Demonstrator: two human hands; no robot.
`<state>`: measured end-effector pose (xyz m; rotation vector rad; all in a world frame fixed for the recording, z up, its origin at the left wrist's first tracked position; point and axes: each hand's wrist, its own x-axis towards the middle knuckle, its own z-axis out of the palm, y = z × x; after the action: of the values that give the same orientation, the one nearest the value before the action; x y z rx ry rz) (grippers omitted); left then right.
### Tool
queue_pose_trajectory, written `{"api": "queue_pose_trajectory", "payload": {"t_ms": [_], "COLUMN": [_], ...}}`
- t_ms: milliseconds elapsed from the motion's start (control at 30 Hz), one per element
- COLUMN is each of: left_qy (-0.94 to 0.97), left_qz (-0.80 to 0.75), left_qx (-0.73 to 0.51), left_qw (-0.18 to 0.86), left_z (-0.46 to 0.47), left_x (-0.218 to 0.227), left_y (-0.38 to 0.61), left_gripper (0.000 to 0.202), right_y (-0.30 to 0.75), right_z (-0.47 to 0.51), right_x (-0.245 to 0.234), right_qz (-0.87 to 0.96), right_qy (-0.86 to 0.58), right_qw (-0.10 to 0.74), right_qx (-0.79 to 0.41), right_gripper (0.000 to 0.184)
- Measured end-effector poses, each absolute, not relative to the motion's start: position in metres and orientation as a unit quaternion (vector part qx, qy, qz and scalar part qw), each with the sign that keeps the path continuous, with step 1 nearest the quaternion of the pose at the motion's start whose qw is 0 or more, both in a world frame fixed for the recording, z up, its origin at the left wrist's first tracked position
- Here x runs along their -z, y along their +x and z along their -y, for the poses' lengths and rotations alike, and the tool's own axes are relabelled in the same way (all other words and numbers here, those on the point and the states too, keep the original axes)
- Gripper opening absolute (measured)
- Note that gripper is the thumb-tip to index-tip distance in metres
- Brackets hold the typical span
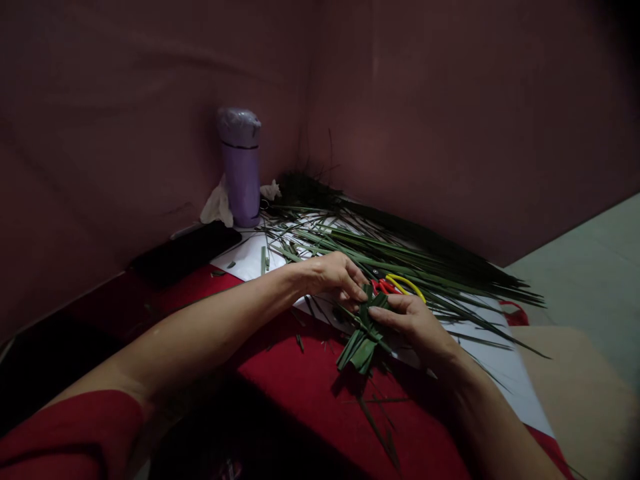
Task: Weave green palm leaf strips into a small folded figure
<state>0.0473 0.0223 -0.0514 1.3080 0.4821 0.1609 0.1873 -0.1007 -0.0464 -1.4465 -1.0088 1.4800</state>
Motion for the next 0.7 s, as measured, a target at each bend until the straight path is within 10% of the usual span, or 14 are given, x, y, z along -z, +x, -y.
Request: {"api": "queue_pose_trajectory", "payload": {"t_ms": [700], "left_qy": [0.599], "left_qz": [-0.238], "left_qx": [-0.077], "left_qw": [0.761], "left_z": [-0.0200], "left_x": [0.0485], "left_y": [0.0461], "left_gripper": [0.025], "right_y": [0.1929], "right_z": [0.1005], "right_x": [0.0451], "right_qz": [0.432], "right_qy": [-0.608], "right_qw": [0.378], "right_qx": [-0.548], "right_gripper": [0.026]}}
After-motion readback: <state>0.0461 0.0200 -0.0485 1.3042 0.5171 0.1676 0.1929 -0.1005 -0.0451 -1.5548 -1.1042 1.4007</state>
